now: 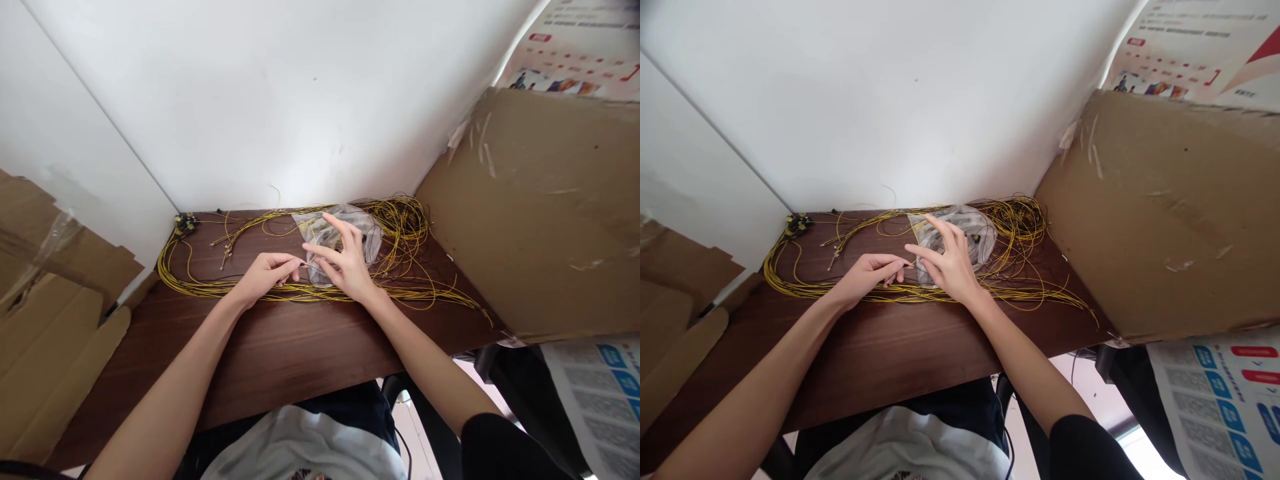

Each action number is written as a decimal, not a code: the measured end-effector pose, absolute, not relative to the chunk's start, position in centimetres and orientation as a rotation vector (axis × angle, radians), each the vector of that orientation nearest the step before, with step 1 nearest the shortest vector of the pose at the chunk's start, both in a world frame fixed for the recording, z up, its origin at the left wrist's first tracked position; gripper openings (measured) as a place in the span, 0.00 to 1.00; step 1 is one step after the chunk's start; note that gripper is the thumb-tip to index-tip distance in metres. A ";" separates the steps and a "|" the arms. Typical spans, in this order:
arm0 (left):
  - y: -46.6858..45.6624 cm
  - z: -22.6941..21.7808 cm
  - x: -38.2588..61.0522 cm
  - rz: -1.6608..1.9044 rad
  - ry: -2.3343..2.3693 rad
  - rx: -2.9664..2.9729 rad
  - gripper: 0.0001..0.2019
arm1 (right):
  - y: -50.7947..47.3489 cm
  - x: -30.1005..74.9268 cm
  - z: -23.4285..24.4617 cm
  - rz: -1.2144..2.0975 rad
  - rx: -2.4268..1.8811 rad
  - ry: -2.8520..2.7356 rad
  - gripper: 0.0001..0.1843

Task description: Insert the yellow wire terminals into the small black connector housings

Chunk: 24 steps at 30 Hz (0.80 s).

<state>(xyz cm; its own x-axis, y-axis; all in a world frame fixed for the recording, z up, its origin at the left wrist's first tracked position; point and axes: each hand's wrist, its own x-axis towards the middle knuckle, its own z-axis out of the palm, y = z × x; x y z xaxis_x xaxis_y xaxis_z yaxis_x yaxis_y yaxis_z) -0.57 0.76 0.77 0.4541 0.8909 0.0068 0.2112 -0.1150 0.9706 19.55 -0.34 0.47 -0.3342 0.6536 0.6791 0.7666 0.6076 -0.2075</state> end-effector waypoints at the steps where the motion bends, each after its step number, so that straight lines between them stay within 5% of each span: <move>1: 0.8 0.7 -0.6 0.773 0.980 1.616 0.15 | -0.3 19.5 0.4 -0.172 -1.092 -2.093 0.14; 24: 0.8 0.8 -0.5 0.781 0.962 1.452 0.16 | 0.1 20.1 0.2 0.003 -0.958 -2.022 0.06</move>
